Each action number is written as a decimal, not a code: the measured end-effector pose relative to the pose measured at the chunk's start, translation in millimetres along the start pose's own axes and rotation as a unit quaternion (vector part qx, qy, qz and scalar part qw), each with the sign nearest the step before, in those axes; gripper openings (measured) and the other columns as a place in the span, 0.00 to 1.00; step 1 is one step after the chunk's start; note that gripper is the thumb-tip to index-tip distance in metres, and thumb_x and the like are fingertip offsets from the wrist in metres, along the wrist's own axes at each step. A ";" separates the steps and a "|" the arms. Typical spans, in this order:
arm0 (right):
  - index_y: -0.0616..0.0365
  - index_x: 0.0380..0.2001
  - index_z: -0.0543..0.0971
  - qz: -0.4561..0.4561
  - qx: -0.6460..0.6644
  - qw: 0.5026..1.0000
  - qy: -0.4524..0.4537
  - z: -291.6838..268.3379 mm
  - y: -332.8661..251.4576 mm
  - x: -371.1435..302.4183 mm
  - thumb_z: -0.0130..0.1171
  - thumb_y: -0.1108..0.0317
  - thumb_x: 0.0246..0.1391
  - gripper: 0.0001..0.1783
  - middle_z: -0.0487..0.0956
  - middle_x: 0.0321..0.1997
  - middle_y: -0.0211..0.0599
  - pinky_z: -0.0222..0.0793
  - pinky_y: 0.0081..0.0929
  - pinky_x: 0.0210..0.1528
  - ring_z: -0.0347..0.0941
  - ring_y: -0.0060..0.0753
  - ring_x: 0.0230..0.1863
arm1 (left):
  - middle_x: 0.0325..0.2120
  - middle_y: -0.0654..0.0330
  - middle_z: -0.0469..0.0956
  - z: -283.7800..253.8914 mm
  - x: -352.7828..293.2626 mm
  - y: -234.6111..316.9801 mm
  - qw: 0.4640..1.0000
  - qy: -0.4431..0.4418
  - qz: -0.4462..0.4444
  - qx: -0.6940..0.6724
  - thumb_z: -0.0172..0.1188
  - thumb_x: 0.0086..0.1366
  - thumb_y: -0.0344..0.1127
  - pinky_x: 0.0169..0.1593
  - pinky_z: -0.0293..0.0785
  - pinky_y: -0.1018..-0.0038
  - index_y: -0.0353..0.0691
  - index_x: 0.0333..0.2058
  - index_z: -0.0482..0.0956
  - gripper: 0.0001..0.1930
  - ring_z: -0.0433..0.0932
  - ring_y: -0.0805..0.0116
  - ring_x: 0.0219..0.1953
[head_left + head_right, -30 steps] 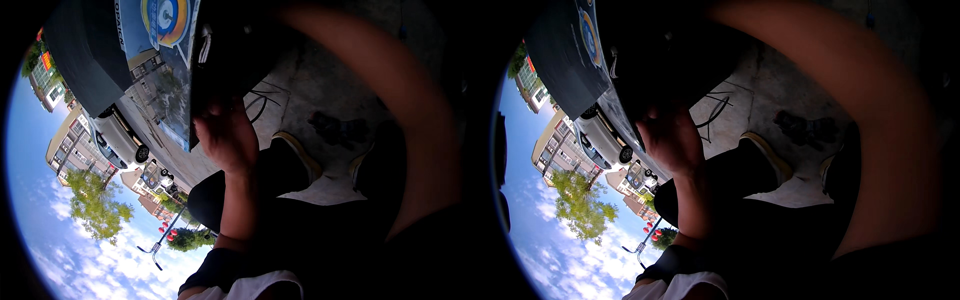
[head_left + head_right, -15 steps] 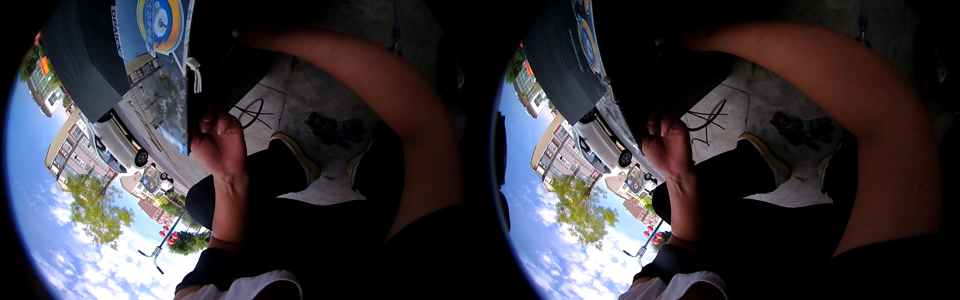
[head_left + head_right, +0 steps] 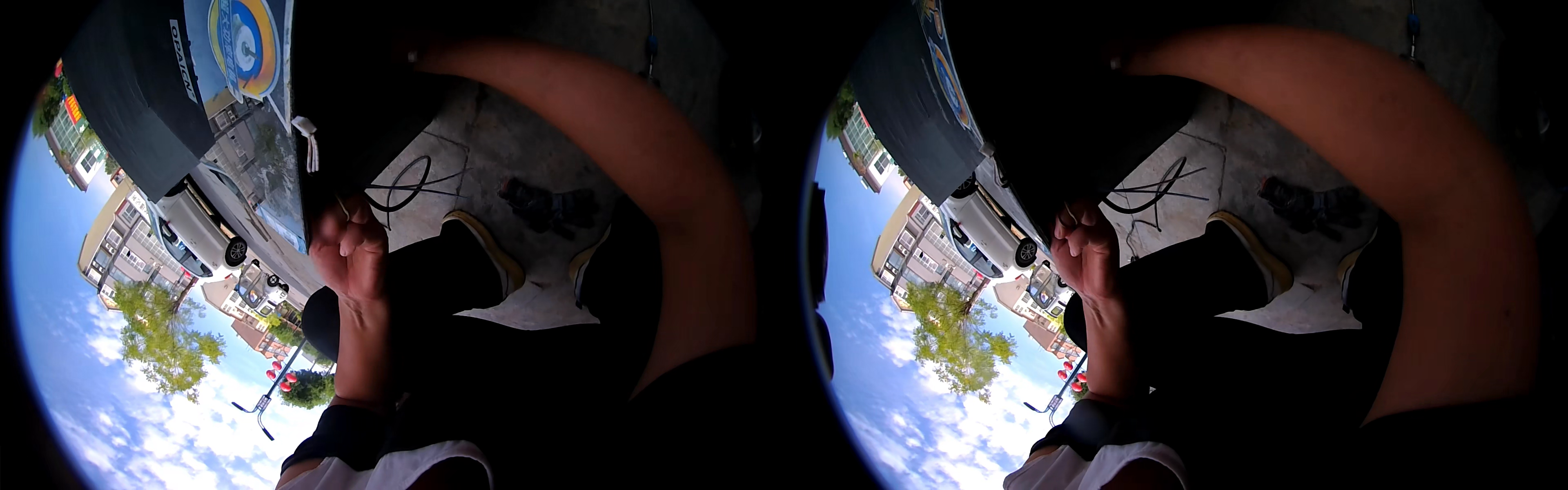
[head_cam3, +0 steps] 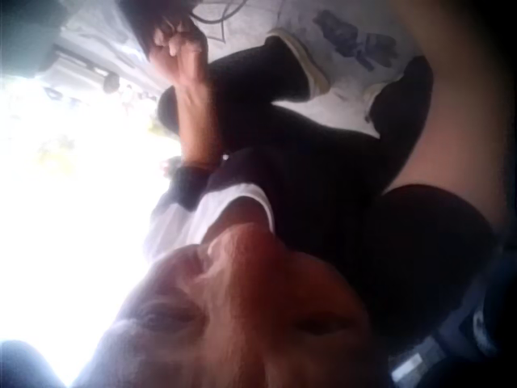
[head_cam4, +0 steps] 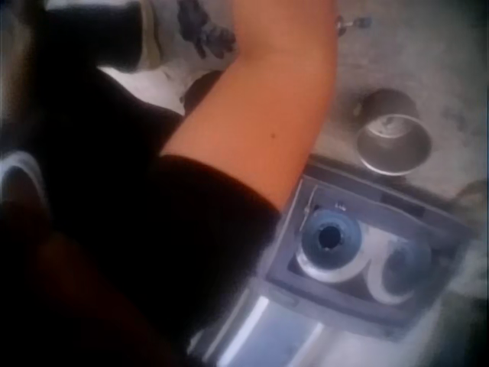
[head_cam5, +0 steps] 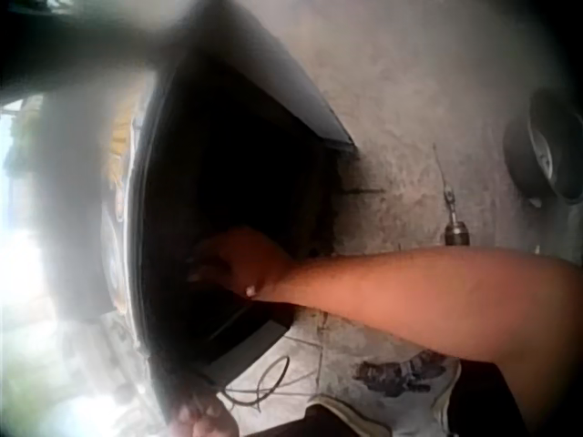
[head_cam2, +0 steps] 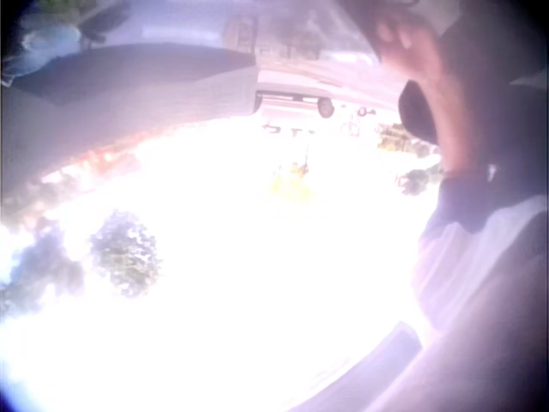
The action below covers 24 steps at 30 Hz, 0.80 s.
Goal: The person repairs a large metal appliance outdoors, using a power drill to remove and install screws. They handle wires, a metal frame, and a black plastic component, placing parts on the ground and reattaching them to the unit.
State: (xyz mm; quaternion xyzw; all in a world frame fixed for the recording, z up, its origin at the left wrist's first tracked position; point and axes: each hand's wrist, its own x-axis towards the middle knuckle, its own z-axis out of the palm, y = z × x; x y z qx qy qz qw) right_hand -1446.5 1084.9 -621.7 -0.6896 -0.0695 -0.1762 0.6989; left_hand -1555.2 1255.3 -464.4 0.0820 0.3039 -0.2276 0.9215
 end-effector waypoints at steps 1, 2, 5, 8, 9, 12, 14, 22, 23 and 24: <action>0.57 0.38 0.81 -0.002 -0.010 1.000 0.003 0.1 -2.4 0.3 0.61 0.53 0.50 0.20 0.80 0.39 0.48 0.71 0.40 0.46 0.76 0.52 0.41 | 0.19 0.70 0.60 -2.4 -1.2 4.3 1.000 -0.009 -0.007 0.015 0.46 0.65 0.32 0.24 0.57 0.80 0.46 0.25 0.68 0.08 0.58 0.79 0.24; 0.56 0.40 0.80 0.012 -0.041 0.999 0.005 -3.3 -4.5 -2.3 0.61 0.52 0.50 0.20 0.79 0.41 0.49 0.69 0.40 0.49 0.74 0.52 0.45 | 0.19 0.70 0.60 -3.0 -1.7 6.0 0.999 -0.018 -0.014 0.030 0.46 0.65 0.32 0.24 0.57 0.80 0.46 0.23 0.68 0.09 0.59 0.79 0.24; 0.57 0.44 0.78 -0.004 -0.017 1.000 0.024 -13.7 -29.1 -5.2 0.60 0.57 0.52 0.20 0.77 0.45 0.48 0.69 0.36 0.51 0.72 0.47 0.50 | 0.17 0.69 0.58 6.1 -0.4 -3.4 0.998 0.046 0.021 0.045 0.46 0.62 0.27 0.22 0.56 0.84 0.46 0.19 0.64 0.11 0.60 0.79 0.25; 0.63 0.45 0.75 -0.061 0.113 0.992 0.008 1.7 -36.9 -20.4 0.57 0.68 0.57 0.14 0.78 0.43 0.42 0.76 0.30 0.46 0.77 0.37 0.46 | 0.18 0.69 0.59 -0.7 0.2 -2.3 0.997 0.031 0.025 0.061 0.47 0.62 0.28 0.23 0.57 0.84 0.45 0.21 0.66 0.10 0.60 0.80 0.24; 0.62 0.45 0.75 -0.041 0.072 0.996 -0.037 8.4 -43.8 -29.2 0.57 0.69 0.56 0.15 0.78 0.44 0.42 0.76 0.31 0.46 0.76 0.36 0.46 | 0.18 0.69 0.59 -0.6 0.8 -3.7 0.996 0.035 0.031 0.070 0.47 0.62 0.28 0.23 0.57 0.84 0.45 0.21 0.66 0.10 0.60 0.80 0.24; 0.62 0.45 0.75 -0.037 -0.157 0.951 -0.265 6.4 -74.5 -21.3 0.60 0.72 0.52 0.16 0.78 0.44 0.42 0.75 0.31 0.45 0.76 0.34 0.45 | 0.18 0.70 0.59 1.9 -0.8 -5.2 0.994 0.049 0.047 0.089 0.47 0.62 0.29 0.23 0.58 0.83 0.45 0.23 0.66 0.08 0.60 0.80 0.24; 0.62 0.45 0.75 -0.040 -0.245 0.894 -0.374 -0.2 -91.1 -7.3 0.61 0.73 0.51 0.16 0.78 0.43 0.42 0.74 0.31 0.45 0.76 0.33 0.44 | 0.17 0.70 0.59 4.0 -1.0 -5.2 0.994 0.045 0.043 0.085 0.47 0.62 0.30 0.23 0.58 0.83 0.45 0.23 0.66 0.08 0.60 0.80 0.24; 0.60 0.43 0.76 0.481 0.290 0.821 -0.102 15.6 -124.1 -8.2 0.60 0.73 0.50 0.15 0.79 0.43 0.42 0.72 0.31 0.43 0.76 0.35 0.42 | 0.21 0.70 0.60 9.7 -4.9 -10.0 0.992 0.035 0.040 0.118 0.46 0.65 0.33 0.27 0.59 0.83 0.43 0.32 0.69 0.04 0.60 0.80 0.25; 0.61 0.43 0.77 0.468 0.274 0.836 -0.089 20.1 -125.0 -6.9 0.59 0.73 0.51 0.14 0.79 0.42 0.42 0.73 0.32 0.42 0.76 0.36 0.41 | 0.21 0.70 0.60 10.5 -4.8 -10.1 0.991 0.020 0.037 0.123 0.46 0.65 0.34 0.27 0.59 0.83 0.42 0.33 0.69 0.04 0.60 0.81 0.25; 0.61 0.42 0.77 0.455 0.255 0.850 -0.074 23.6 -125.3 -7.1 0.58 0.72 0.51 0.13 0.79 0.40 0.43 0.73 0.32 0.42 0.76 0.37 0.40 | 0.23 0.70 0.61 10.2 -4.2 -11.2 0.990 -0.002 0.029 0.138 0.45 0.65 0.34 0.29 0.60 0.82 0.41 0.36 0.69 0.06 0.60 0.81 0.25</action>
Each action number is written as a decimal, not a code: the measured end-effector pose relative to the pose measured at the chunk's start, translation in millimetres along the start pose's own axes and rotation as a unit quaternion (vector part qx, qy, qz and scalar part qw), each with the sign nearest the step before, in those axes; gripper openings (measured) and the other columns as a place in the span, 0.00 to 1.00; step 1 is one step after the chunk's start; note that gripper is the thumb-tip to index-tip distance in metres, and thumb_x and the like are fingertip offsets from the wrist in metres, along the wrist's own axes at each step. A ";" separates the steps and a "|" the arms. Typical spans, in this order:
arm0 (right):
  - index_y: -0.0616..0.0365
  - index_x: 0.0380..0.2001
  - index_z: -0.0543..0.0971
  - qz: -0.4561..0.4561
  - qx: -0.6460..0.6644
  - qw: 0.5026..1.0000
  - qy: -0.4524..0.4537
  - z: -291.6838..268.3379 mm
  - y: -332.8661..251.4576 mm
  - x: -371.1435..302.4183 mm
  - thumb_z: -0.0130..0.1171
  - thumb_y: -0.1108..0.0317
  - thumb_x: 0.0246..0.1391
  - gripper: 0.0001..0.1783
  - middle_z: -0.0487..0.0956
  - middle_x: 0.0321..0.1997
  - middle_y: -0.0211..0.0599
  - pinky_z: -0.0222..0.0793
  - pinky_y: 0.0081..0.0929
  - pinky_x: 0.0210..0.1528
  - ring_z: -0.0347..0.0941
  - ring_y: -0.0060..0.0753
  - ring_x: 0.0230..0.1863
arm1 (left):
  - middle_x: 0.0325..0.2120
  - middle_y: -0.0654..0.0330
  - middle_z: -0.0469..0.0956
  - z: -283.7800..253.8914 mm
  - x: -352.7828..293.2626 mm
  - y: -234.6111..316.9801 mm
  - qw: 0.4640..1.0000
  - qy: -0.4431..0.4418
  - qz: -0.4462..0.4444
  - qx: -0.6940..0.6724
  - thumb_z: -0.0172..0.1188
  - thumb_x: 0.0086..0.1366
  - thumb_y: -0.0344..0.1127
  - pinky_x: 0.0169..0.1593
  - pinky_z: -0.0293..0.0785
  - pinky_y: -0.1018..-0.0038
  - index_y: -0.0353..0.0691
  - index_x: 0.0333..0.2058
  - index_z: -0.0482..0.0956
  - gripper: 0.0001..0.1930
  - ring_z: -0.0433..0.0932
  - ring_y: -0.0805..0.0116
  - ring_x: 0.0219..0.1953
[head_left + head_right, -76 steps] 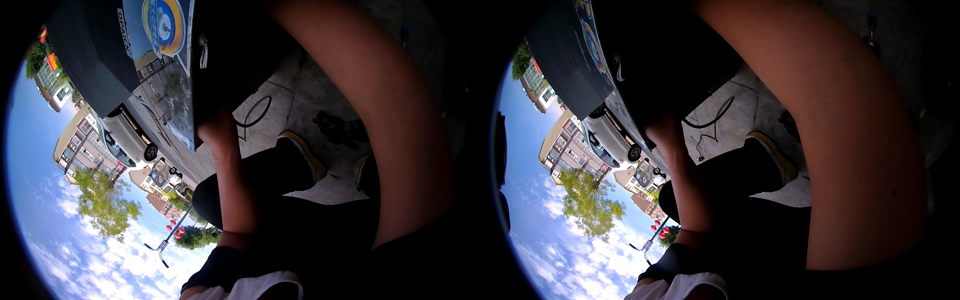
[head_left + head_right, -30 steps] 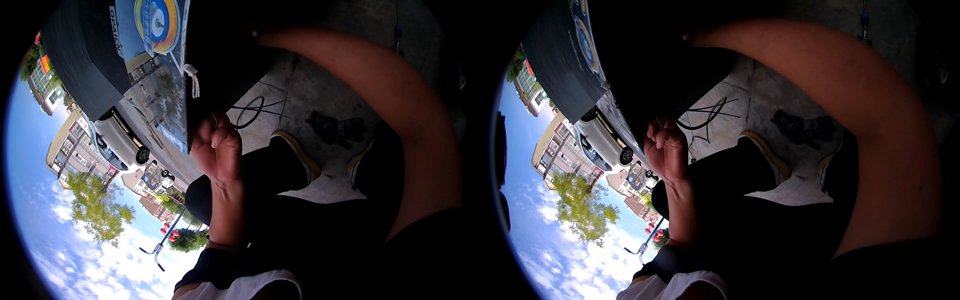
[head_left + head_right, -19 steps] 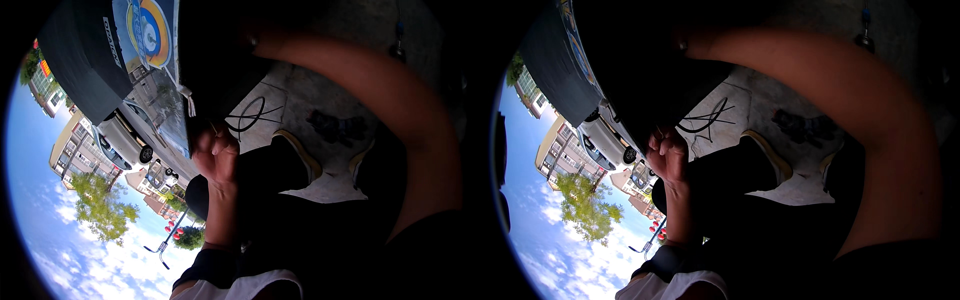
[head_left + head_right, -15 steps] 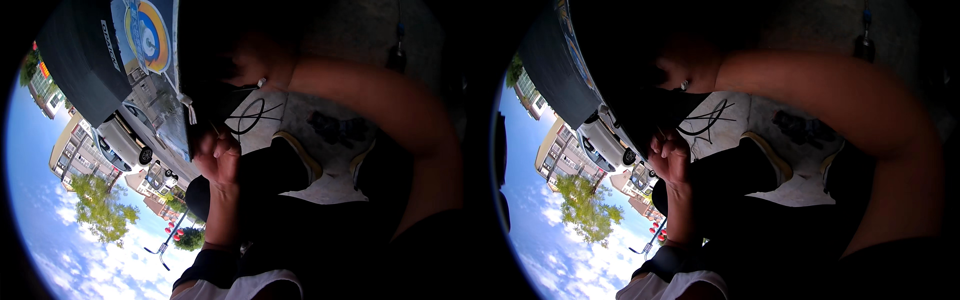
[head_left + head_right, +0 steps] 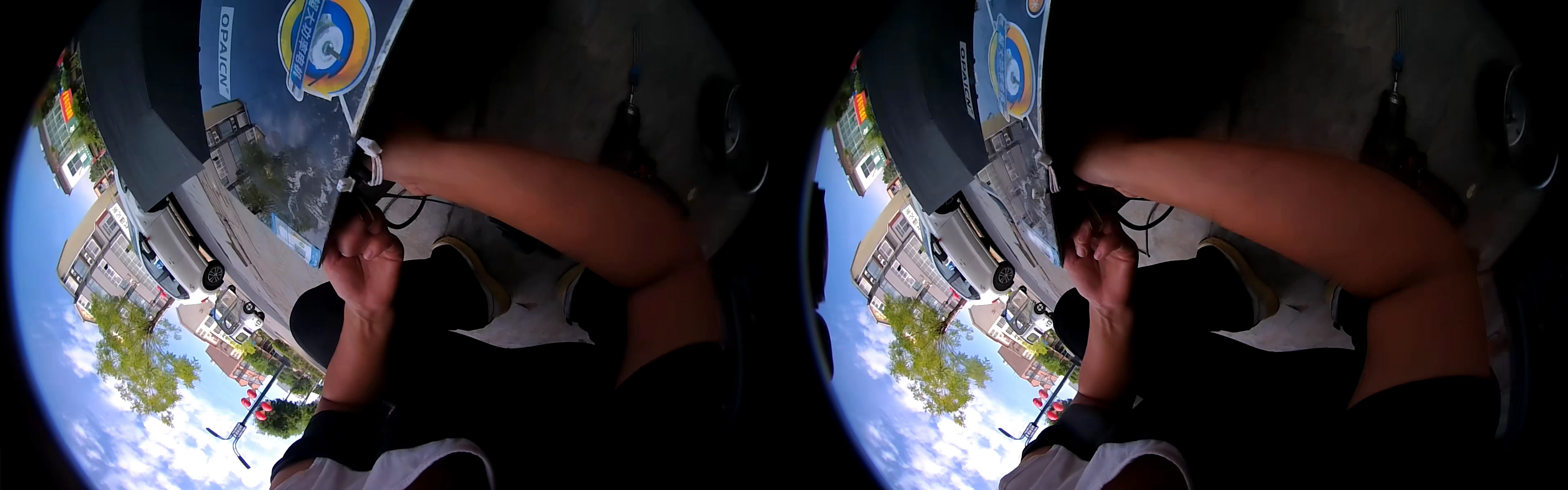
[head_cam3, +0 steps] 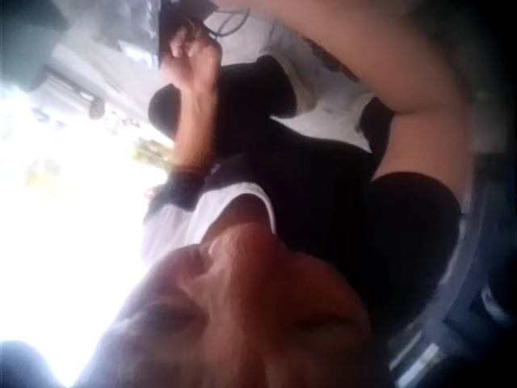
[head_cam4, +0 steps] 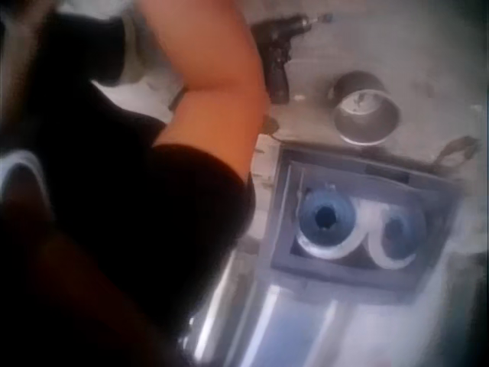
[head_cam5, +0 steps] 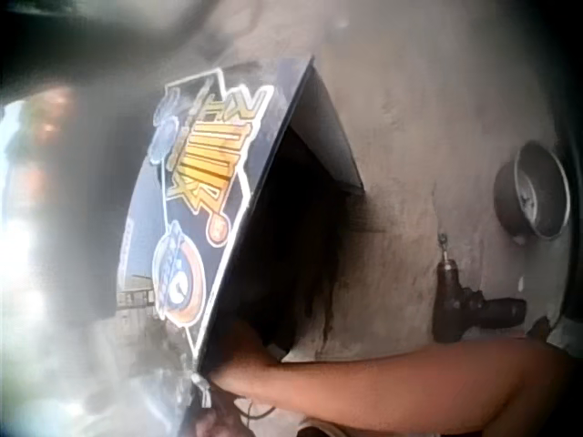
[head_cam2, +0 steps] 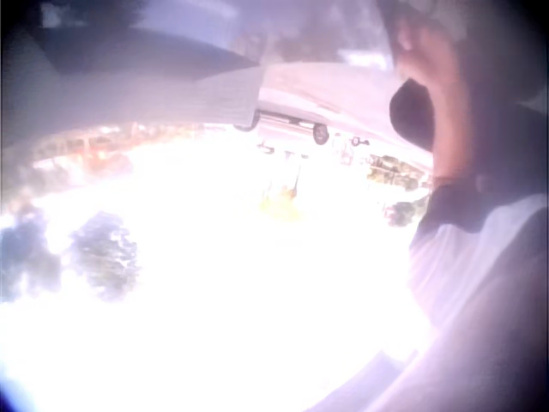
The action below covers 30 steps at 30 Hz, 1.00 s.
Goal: The person repairs a large metal appliance outdoors, using a power drill to remove and install screws. They handle wires, a metal frame, and a black plastic component, placing parts on the ground and reattaching them to the unit.
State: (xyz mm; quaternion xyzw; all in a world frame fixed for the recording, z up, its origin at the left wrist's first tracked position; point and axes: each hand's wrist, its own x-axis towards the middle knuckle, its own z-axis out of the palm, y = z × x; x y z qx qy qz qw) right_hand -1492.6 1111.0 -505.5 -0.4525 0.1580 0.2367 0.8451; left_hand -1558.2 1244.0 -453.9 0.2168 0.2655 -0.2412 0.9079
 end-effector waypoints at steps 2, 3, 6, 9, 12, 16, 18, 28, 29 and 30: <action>0.62 0.40 0.78 -0.039 -0.020 0.998 0.040 9.2 10.3 4.9 0.55 0.71 0.53 0.12 0.80 0.38 0.44 0.73 0.33 0.40 0.77 0.40 0.38 | 0.22 0.70 0.61 3.4 -1.4 1.2 1.000 0.017 -0.010 -0.003 0.44 0.65 0.35 0.29 0.60 0.82 0.41 0.37 0.70 0.07 0.60 0.81 0.25; 0.62 0.40 0.79 -0.056 -0.030 0.996 0.062 14.0 20.0 8.6 0.54 0.70 0.53 0.12 0.80 0.36 0.44 0.73 0.33 0.40 0.78 0.41 0.36 | 0.22 0.70 0.61 2.1 -2.6 2.0 0.999 0.028 -0.017 -0.004 0.44 0.66 0.35 0.29 0.60 0.81 0.41 0.37 0.70 0.08 0.60 0.81 0.25; 0.63 0.38 0.80 -0.109 -0.090 0.982 0.122 26.8 46.2 21.3 0.52 0.68 0.54 0.12 0.81 0.35 0.46 0.74 0.34 0.38 0.79 0.44 0.34 | 0.27 0.69 0.64 -8.0 -7.5 5.7 0.999 0.023 -0.021 -0.018 0.45 0.66 0.38 0.33 0.62 0.78 0.40 0.40 0.72 0.11 0.65 0.78 0.33; 0.61 0.37 0.81 -0.124 -0.173 0.967 0.144 32.2 46.5 28.6 0.53 0.67 0.52 0.13 0.81 0.39 0.48 0.75 0.34 0.37 0.79 0.45 0.35 | 0.48 0.61 0.76 -34.0 -14.7 21.1 0.999 -0.004 -0.046 -0.006 0.47 0.67 0.44 0.41 0.67 0.70 0.42 0.48 0.74 0.17 0.69 0.65 0.56; 0.61 0.37 0.81 -0.115 -0.222 0.962 0.112 23.7 24.8 16.1 0.55 0.65 0.50 0.14 0.80 0.41 0.50 0.75 0.34 0.39 0.79 0.45 0.39 | 0.52 0.61 0.72 -13.3 -20.3 10.8 0.987 0.058 -0.032 0.148 0.44 0.68 0.45 0.54 0.65 0.63 0.44 0.51 0.71 0.18 0.66 0.64 0.59; 0.60 0.35 0.82 -0.251 -0.443 0.860 0.035 3.5 12.9 33.5 0.56 0.68 0.45 0.13 0.80 0.40 0.51 0.74 0.37 0.39 0.78 0.45 0.39 | 0.52 0.53 0.70 1.9 -76.3 20.0 0.823 0.058 -0.076 0.560 0.47 0.68 0.40 0.57 0.64 0.59 0.39 0.50 0.69 0.17 0.67 0.58 0.58; 0.63 0.42 0.78 -0.146 -0.477 0.866 -0.038 -3.7 -1.9 13.7 0.57 0.69 0.48 0.17 0.78 0.45 0.53 0.72 0.33 0.43 0.76 0.46 0.41 | 0.49 0.50 0.72 30.0 -86.9 40.3 0.591 -0.194 0.049 0.781 0.49 0.67 0.36 0.56 0.65 0.61 0.36 0.49 0.69 0.15 0.69 0.55 0.55; 0.62 0.31 0.79 -0.172 -0.171 0.969 -0.049 -39.2 72.0 -53.5 0.57 0.65 0.54 0.10 0.77 0.25 0.34 0.67 0.24 0.33 0.71 0.24 0.28 | 0.58 0.49 0.62 42.6 44.3 92.2 0.173 -0.278 0.343 0.880 0.43 0.70 0.44 0.64 0.53 0.62 0.34 0.56 0.63 0.22 0.60 0.55 0.62; 0.61 0.32 0.79 -0.201 -0.143 0.969 -0.027 -38.0 74.3 -58.2 0.57 0.65 0.55 0.10 0.76 0.25 0.34 0.66 0.24 0.34 0.71 0.23 0.29 | 0.58 0.49 0.62 39.8 46.1 90.1 0.189 -0.282 0.353 0.872 0.44 0.70 0.44 0.63 0.54 0.62 0.34 0.55 0.64 0.22 0.60 0.55 0.61; 0.61 0.32 0.79 -0.224 -0.113 0.968 -0.006 -37.5 75.1 -61.4 0.56 0.65 0.55 0.10 0.76 0.25 0.33 0.66 0.23 0.35 0.70 0.23 0.29 | 0.57 0.48 0.63 36.9 48.7 89.5 0.208 -0.283 0.358 0.865 0.45 0.70 0.44 0.63 0.55 0.63 0.33 0.55 0.65 0.23 0.61 0.54 0.61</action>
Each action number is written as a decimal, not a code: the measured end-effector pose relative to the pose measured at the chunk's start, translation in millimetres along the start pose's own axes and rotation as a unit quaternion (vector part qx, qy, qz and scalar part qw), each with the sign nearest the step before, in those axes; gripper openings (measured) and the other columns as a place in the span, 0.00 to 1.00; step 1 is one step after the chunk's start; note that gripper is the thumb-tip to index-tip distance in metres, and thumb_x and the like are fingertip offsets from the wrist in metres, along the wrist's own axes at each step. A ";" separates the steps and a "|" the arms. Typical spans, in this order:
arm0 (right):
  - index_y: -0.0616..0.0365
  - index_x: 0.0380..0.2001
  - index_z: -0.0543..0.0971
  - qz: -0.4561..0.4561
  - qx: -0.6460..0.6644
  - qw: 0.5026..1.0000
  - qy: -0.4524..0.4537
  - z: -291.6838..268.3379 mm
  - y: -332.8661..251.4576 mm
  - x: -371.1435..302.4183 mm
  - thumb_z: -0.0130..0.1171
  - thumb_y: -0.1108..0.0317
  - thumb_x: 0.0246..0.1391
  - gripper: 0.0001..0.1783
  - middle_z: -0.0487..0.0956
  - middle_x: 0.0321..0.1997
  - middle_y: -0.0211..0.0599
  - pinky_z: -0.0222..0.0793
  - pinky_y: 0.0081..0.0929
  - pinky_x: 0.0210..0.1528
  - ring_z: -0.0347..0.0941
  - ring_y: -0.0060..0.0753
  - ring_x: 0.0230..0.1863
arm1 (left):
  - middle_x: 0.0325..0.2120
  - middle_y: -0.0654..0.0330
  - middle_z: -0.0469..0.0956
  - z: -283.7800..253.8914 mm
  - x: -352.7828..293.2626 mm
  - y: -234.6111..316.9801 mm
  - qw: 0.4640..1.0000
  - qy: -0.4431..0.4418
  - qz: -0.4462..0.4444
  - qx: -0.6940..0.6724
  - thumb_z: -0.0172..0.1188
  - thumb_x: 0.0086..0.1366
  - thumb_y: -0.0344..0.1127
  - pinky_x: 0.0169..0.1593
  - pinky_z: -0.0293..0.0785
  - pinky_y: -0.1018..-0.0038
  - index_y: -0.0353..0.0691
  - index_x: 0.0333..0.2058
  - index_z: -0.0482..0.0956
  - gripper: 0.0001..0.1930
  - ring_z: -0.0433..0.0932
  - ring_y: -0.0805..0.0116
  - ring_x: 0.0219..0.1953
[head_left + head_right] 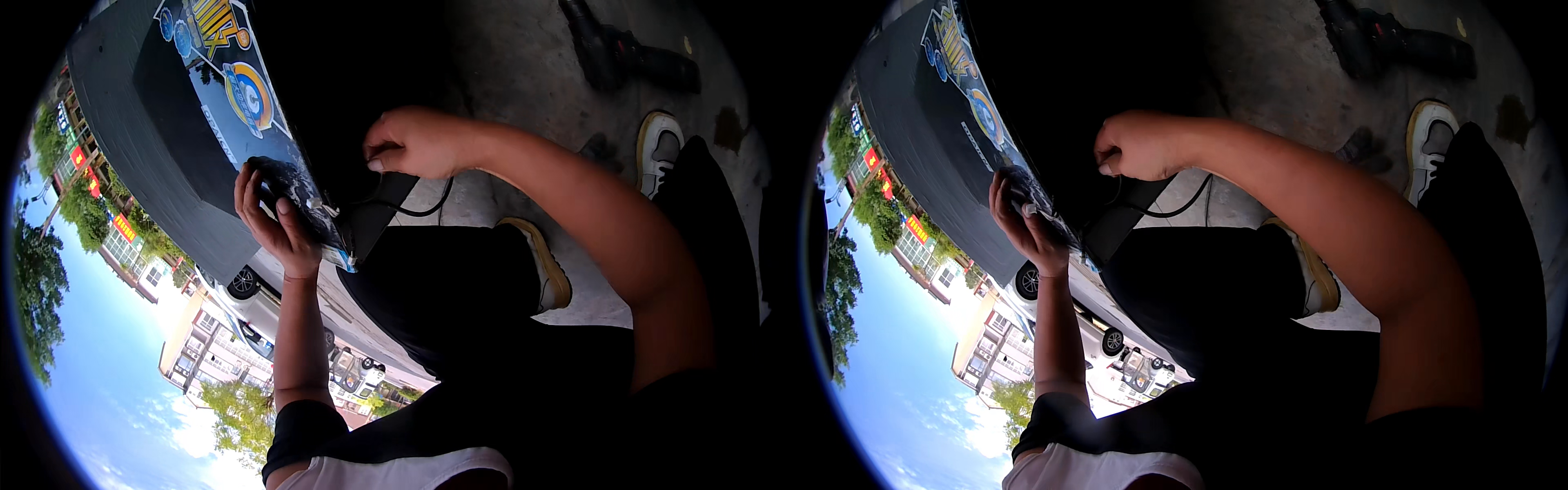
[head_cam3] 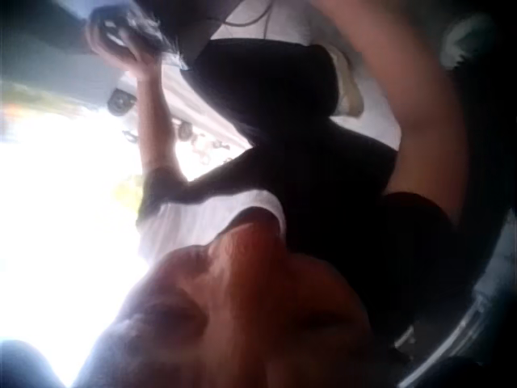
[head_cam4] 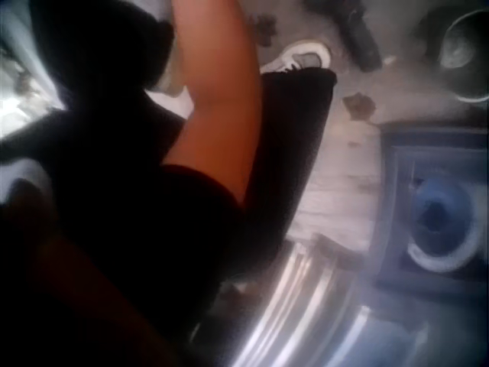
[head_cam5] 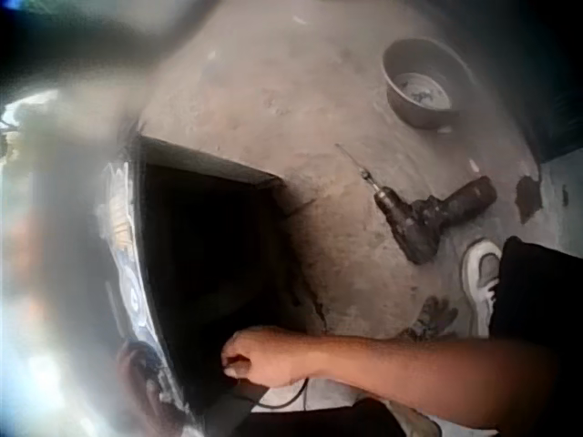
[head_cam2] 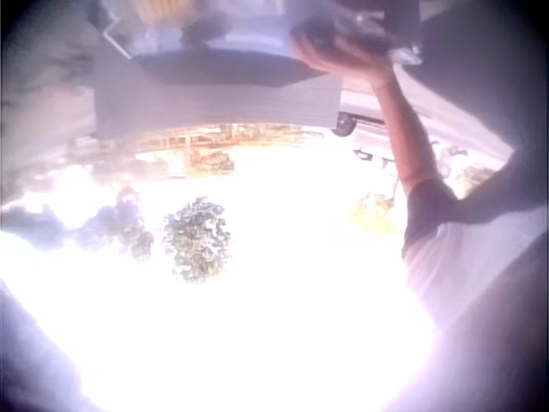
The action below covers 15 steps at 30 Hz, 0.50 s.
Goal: The person repairs a large metal appliance outdoors, using a power drill to remove and install screws. They handle wires, a metal frame, and a black plastic component, placing parts on the ground and reattaching them to the unit.
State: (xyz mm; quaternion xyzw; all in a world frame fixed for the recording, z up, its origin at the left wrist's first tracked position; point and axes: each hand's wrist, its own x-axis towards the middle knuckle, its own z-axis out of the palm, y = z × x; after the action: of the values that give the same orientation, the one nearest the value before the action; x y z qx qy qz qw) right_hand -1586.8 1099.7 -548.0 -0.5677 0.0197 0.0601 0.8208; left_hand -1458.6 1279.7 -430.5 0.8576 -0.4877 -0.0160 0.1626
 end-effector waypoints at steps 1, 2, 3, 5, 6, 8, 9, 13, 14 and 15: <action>0.60 0.33 0.79 -0.002 0.031 0.999 -0.014 -4.3 -1.3 -2.1 0.56 0.65 0.56 0.10 0.77 0.27 0.33 0.66 0.23 0.37 0.71 0.22 0.31 | 0.57 0.47 0.63 2.8 1.2 -1.9 1.000 0.013 -0.005 -0.015 0.45 0.69 0.45 0.62 0.56 0.63 0.32 0.54 0.66 0.23 0.62 0.54 0.60; 0.60 0.33 0.79 -0.006 0.061 0.998 -0.031 -11.3 -4.1 -3.9 0.56 0.64 0.57 0.10 0.77 0.28 0.33 0.66 0.23 0.38 0.71 0.22 0.32 | 0.57 0.46 0.63 4.5 3.8 -4.9 1.000 0.010 -0.009 -0.024 0.45 0.69 0.45 0.62 0.55 0.63 0.31 0.54 0.66 0.23 0.62 0.54 0.60; 0.59 0.34 0.79 -0.013 0.090 0.995 -0.047 -16.1 -6.0 -6.0 0.55 0.64 0.57 0.10 0.78 0.30 0.32 0.66 0.23 0.40 0.71 0.22 0.34 | 0.57 0.46 0.63 6.6 6.3 -4.3 1.000 0.007 -0.001 -0.019 0.44 0.69 0.45 0.62 0.55 0.63 0.31 0.54 0.66 0.23 0.62 0.54 0.60; 0.58 0.35 0.78 -0.070 0.195 0.978 0.010 -3.0 14.0 -2.2 0.54 0.63 0.59 0.10 0.77 0.30 0.31 0.67 0.24 0.42 0.71 0.23 0.35 | 0.57 0.47 0.63 9.1 9.1 -2.3 1.000 0.001 0.012 -0.005 0.44 0.69 0.45 0.62 0.55 0.63 0.31 0.54 0.65 0.23 0.62 0.54 0.60; 0.57 0.36 0.78 -0.099 0.245 0.964 0.039 2.4 22.2 -1.2 0.54 0.62 0.59 0.10 0.77 0.31 0.30 0.67 0.25 0.44 0.72 0.23 0.36 | 0.57 0.47 0.63 10.5 9.4 -3.0 1.000 0.004 0.007 -0.009 0.44 0.69 0.45 0.62 0.55 0.63 0.31 0.54 0.65 0.23 0.62 0.53 0.60; 0.56 0.37 0.77 -0.071 0.432 0.895 0.091 14.6 17.6 11.5 0.53 0.61 0.60 0.11 0.77 0.31 0.29 0.67 0.27 0.46 0.72 0.23 0.38 | 0.57 0.46 0.63 12.0 6.4 -6.0 1.000 0.010 -0.004 -0.017 0.43 0.69 0.45 0.62 0.55 0.62 0.31 0.54 0.65 0.23 0.62 0.53 0.60; 0.56 0.37 0.76 -0.054 0.518 0.846 0.114 19.5 12.4 19.2 0.53 0.60 0.60 0.11 0.77 0.31 0.28 0.67 0.28 0.47 0.71 0.24 0.38 | 0.57 0.47 0.63 11.1 6.7 -5.1 1.000 0.003 -0.002 -0.005 0.43 0.70 0.45 0.62 0.55 0.63 0.31 0.54 0.64 0.24 0.62 0.54 0.60; 0.56 0.34 0.75 0.079 0.497 0.861 0.071 10.1 1.0 28.1 0.50 0.64 0.60 0.08 0.73 0.27 0.28 0.69 0.25 0.39 0.70 0.24 0.32 | 0.58 0.47 0.62 9.2 6.1 -6.7 1.000 -0.008 0.004 0.010 0.42 0.70 0.48 0.63 0.53 0.62 0.32 0.55 0.63 0.25 0.61 0.54 0.61; 0.56 0.30 0.74 0.083 0.462 0.880 0.068 11.8 -5.3 29.5 0.48 0.67 0.60 0.08 0.72 0.25 0.27 0.67 0.21 0.35 0.69 0.21 0.29 | 0.58 0.47 0.62 9.0 6.3 -8.3 1.000 -0.006 0.002 0.006 0.42 0.70 0.48 0.63 0.54 0.62 0.32 0.55 0.63 0.25 0.61 0.54 0.61; 0.56 0.29 0.74 0.066 0.458 0.883 0.081 14.8 -13.8 30.9 0.48 0.67 0.60 0.08 0.71 0.25 0.26 0.66 0.20 0.34 0.68 0.20 0.28 | 0.58 0.47 0.62 7.0 7.3 -8.6 1.000 -0.005 -0.003 0.003 0.42 0.70 0.47 0.63 0.54 0.62 0.32 0.55 0.63 0.25 0.61 0.54 0.61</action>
State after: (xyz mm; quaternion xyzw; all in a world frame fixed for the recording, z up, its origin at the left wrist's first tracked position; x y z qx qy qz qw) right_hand -1555.0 1111.1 -533.1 -0.1285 0.1492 0.0526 0.9790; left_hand -1448.9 1275.8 -438.6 0.8591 -0.4865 -0.0197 0.1576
